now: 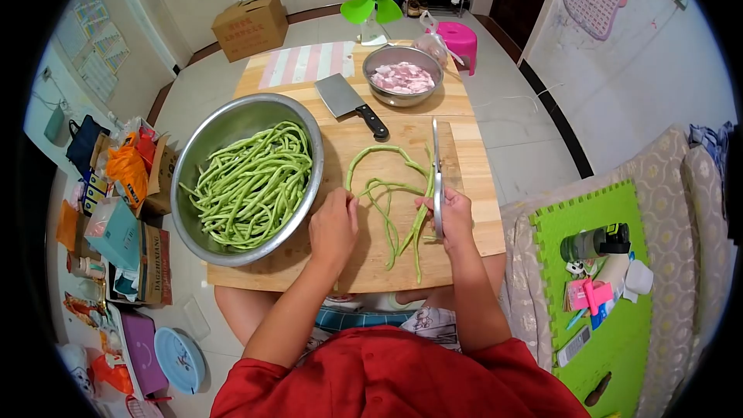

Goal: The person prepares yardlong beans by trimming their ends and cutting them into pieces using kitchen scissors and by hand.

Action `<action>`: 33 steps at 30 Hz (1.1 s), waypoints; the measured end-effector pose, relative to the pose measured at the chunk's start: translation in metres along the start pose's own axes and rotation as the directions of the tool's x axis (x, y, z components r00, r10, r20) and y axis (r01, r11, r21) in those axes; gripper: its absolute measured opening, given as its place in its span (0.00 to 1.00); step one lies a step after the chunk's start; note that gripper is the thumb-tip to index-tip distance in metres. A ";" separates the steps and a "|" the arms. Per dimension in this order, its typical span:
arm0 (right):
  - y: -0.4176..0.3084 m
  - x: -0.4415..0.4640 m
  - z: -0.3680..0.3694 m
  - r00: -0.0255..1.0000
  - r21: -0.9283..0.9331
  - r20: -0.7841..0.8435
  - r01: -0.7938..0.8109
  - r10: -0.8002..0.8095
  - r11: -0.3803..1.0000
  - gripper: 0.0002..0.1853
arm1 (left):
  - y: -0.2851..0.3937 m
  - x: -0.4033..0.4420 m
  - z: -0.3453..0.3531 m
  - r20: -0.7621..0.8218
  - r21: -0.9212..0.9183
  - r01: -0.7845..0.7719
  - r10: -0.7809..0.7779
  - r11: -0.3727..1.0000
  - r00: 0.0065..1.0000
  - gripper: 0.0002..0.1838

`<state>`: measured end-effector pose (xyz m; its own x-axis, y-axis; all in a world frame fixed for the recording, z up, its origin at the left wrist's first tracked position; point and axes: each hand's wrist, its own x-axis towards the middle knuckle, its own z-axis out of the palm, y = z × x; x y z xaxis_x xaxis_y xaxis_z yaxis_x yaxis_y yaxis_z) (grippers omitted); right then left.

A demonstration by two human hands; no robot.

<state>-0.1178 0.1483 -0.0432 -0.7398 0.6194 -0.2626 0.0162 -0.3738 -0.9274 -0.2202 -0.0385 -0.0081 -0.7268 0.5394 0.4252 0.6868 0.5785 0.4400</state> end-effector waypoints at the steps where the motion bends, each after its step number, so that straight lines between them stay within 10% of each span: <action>1: 0.004 0.002 -0.002 1.000 -0.001 0.000 0.000 0.000 1.000 0.09 | 0.003 0.003 -0.002 0.130 -0.340 0.241 -0.208 0.909 0.969 0.07; 5: -0.002 -0.008 0.005 0.993 0.006 0.121 0.004 -0.005 1.000 0.09 | 0.002 0.011 -0.006 0.556 -0.764 0.631 -0.355 0.139 0.752 0.09; 14: 0.017 0.002 0.005 0.997 -0.146 0.074 0.007 0.004 0.989 0.10 | 0.024 0.021 -0.055 0.292 -0.930 0.339 -0.279 0.140 0.915 0.08; 22: 0.010 0.004 -0.005 0.959 -0.510 -0.137 0.148 -0.250 0.847 0.09 | 0.000 0.021 -0.068 0.249 -0.900 0.381 -0.468 0.211 0.848 0.06; 33: -0.008 -0.024 -0.005 0.998 0.025 0.061 -0.007 0.006 1.000 0.09 | -0.005 0.022 -0.062 0.154 -0.933 0.244 -0.320 0.266 0.935 0.05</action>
<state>-0.0965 0.1404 -0.0306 -0.7793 0.5741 -0.2511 0.0048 -0.3952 -0.9186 -0.2387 -0.0677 0.0482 -0.9006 0.4131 0.1348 0.0128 -0.2850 0.9585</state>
